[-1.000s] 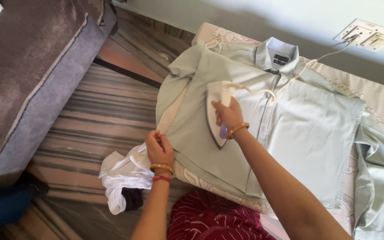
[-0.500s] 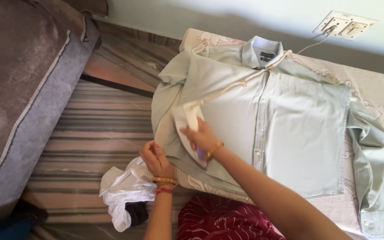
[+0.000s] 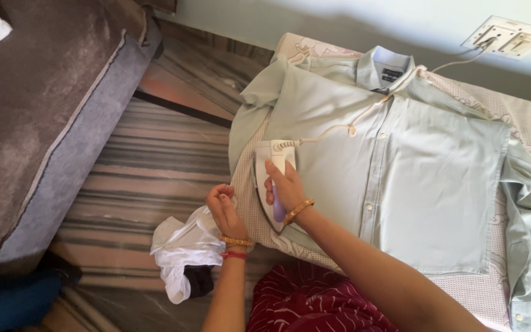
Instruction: The person irons a light-colored long-sleeved shirt laid out on a table. They smooth the fabric with their hands, then use an electric iron to press the front panels, collar, and sleeves. The shirt remains on the table throughout the clip.
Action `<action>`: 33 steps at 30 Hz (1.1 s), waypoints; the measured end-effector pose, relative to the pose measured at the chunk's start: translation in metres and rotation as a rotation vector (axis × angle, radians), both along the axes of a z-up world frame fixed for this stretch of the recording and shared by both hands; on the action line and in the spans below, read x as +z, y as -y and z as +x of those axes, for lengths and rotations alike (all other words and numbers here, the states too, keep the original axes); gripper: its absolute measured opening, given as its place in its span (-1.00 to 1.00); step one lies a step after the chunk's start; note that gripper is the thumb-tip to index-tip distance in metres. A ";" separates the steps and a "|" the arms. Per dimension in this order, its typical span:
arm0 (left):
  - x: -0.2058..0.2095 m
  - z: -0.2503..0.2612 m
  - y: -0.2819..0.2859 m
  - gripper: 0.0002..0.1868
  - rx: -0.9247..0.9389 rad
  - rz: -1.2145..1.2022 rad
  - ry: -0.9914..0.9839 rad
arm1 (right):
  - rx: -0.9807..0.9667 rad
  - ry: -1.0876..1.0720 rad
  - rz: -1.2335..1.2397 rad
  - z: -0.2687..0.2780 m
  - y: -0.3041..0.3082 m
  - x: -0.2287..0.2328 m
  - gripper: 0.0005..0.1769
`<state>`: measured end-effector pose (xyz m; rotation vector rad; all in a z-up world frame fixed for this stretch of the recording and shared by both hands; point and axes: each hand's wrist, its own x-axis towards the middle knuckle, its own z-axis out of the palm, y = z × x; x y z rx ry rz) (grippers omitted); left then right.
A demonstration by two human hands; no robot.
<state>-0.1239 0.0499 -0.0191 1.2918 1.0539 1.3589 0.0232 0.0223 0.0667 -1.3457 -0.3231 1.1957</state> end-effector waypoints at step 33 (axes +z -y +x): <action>0.007 0.001 -0.011 -0.83 -0.066 0.100 -0.687 | -0.148 -0.028 -0.146 0.080 0.089 0.000 -0.71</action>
